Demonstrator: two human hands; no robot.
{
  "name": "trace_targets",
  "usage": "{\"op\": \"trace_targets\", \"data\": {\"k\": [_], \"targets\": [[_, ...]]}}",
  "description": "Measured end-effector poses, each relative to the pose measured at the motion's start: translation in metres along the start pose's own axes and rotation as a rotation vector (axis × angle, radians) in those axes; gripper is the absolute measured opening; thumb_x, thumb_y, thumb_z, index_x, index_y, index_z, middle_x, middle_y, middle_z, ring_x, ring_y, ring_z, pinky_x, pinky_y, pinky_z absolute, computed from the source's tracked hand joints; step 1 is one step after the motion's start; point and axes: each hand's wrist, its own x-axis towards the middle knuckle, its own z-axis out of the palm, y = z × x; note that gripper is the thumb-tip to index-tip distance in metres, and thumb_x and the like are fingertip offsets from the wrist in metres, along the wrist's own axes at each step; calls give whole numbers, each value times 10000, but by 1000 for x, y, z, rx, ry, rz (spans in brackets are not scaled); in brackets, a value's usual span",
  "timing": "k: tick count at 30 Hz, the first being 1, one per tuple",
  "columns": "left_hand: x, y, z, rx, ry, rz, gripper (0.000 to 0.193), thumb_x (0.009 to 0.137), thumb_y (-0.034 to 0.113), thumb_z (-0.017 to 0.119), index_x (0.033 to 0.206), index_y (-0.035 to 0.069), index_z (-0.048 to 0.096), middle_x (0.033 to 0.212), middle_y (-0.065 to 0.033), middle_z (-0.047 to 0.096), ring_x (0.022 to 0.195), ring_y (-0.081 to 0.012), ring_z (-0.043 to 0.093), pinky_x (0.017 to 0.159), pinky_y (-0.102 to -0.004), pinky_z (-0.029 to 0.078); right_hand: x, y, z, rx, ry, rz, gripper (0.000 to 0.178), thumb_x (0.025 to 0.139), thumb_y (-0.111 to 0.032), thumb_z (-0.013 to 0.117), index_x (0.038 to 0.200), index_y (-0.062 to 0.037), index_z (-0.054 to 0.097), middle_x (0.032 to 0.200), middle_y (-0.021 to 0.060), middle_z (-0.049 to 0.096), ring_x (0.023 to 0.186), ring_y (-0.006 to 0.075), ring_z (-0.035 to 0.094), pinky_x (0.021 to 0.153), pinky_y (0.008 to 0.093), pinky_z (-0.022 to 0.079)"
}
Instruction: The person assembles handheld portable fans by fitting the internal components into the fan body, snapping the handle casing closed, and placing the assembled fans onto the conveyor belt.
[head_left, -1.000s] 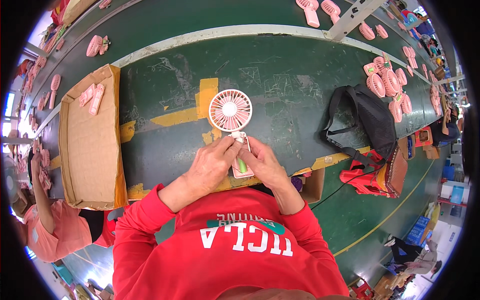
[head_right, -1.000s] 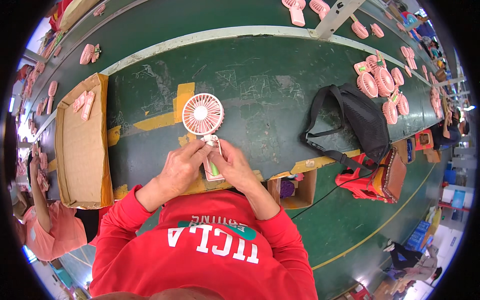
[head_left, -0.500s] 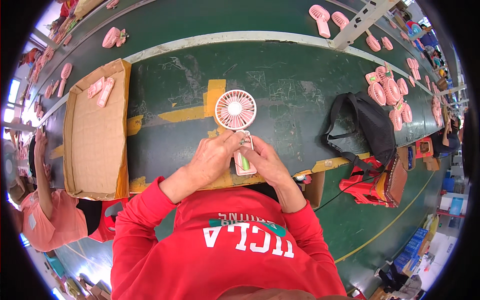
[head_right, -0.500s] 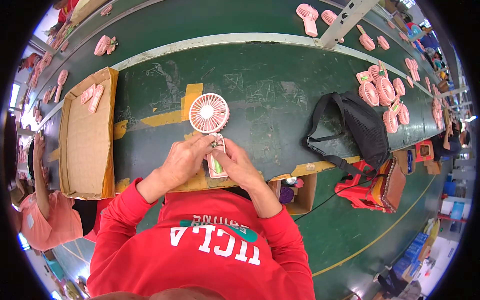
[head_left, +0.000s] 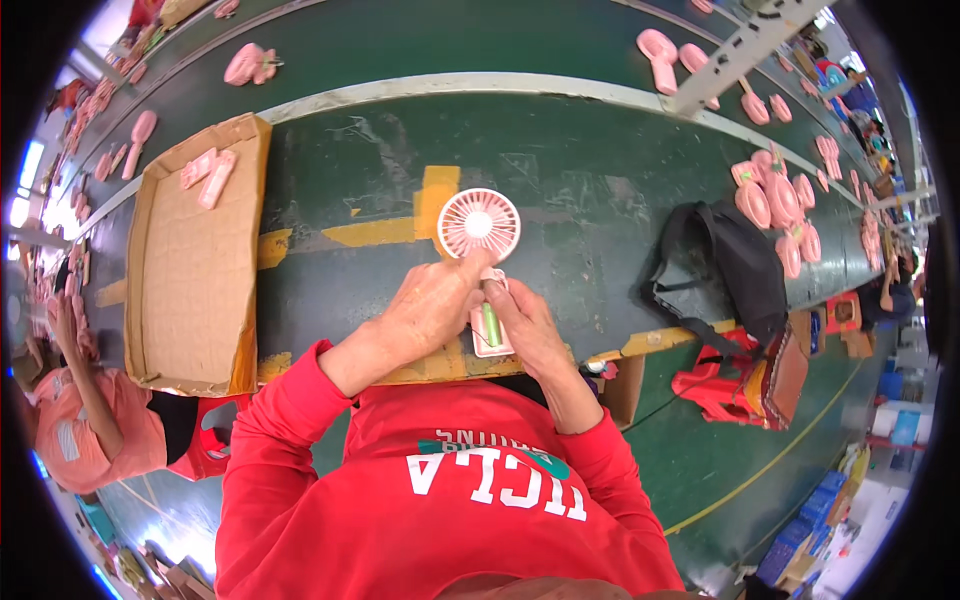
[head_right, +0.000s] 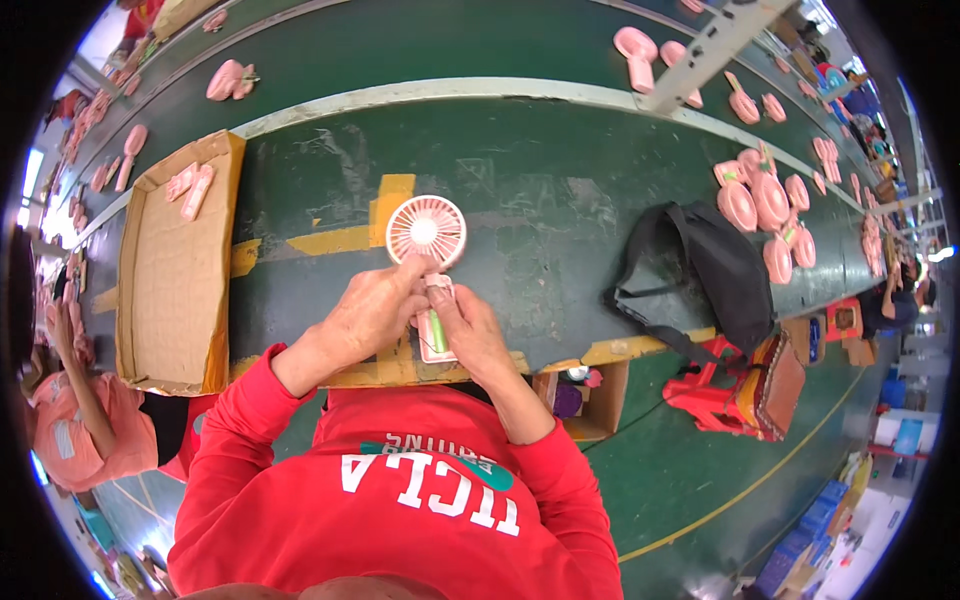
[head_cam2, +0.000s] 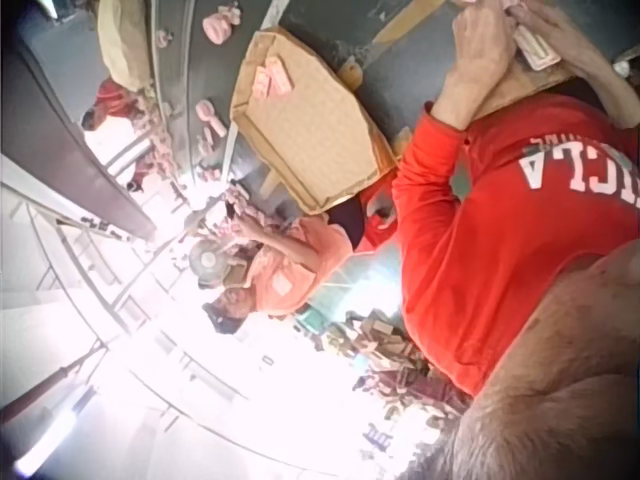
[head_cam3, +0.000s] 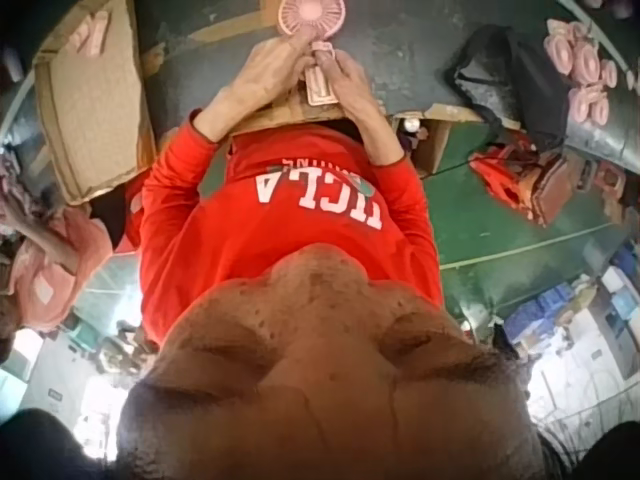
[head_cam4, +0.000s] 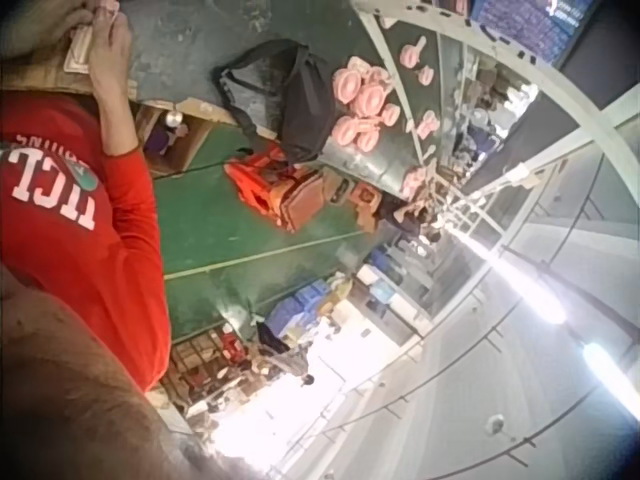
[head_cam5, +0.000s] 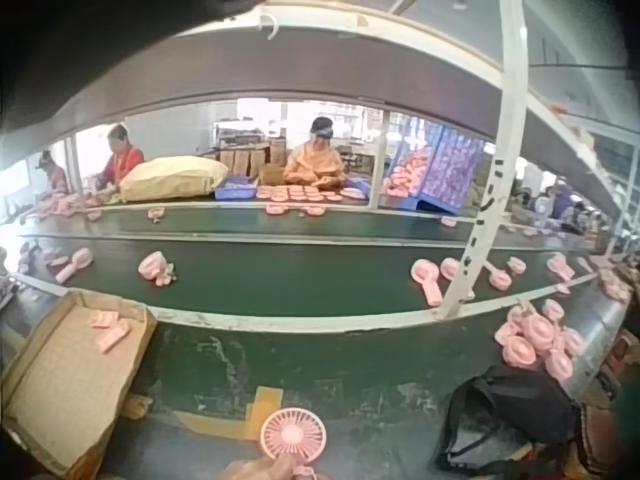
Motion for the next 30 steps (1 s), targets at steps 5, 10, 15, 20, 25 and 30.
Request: {"op": "trace_targets", "data": {"k": [5,10,15,20,25,30], "targets": [[-5,-10,25,3,197,199,210,766,59,611,963,45,539,869,-165,604,792,-378,606,653,-433,507,-2,12,-5,7,140,-74,304,964,-270,503,1074,3,581,864,8,604,745,54,548,630,218,451],[-7,-8,27,-27,175,119,178,767,58,599,933,24,543,866,-171,599,805,-381,602,680,-452,498,-4,11,-5,-119,147,-92,304,964,-278,499,1026,4,595,816,6,599,690,50,523,597,231,441],[1,-9,24,-99,66,83,148,748,46,597,889,15,564,875,-185,609,834,-383,603,694,-445,497,-5,15,-10,-246,219,-83,328,958,-306,506,992,6,600,793,8,592,675,49,507,588,236,435],[0,-19,22,-64,126,126,189,743,48,628,925,11,592,833,-180,628,781,-368,621,669,-417,510,0,6,3,-53,185,-69,304,956,-272,515,1017,14,600,861,20,620,713,58,549,615,217,454],[-4,-18,11,-344,80,-9,181,803,39,624,974,-14,605,852,-168,641,761,-312,647,655,-359,515,2,1,2,51,126,1,337,962,-288,507,1091,17,564,912,57,632,752,94,622,641,221,514],[-14,-25,9,-231,215,141,168,817,19,622,974,-36,598,857,-177,634,755,-299,646,648,-336,514,0,-4,5,87,143,19,308,963,-251,493,1038,39,560,874,85,638,716,135,645,601,243,523]]}}
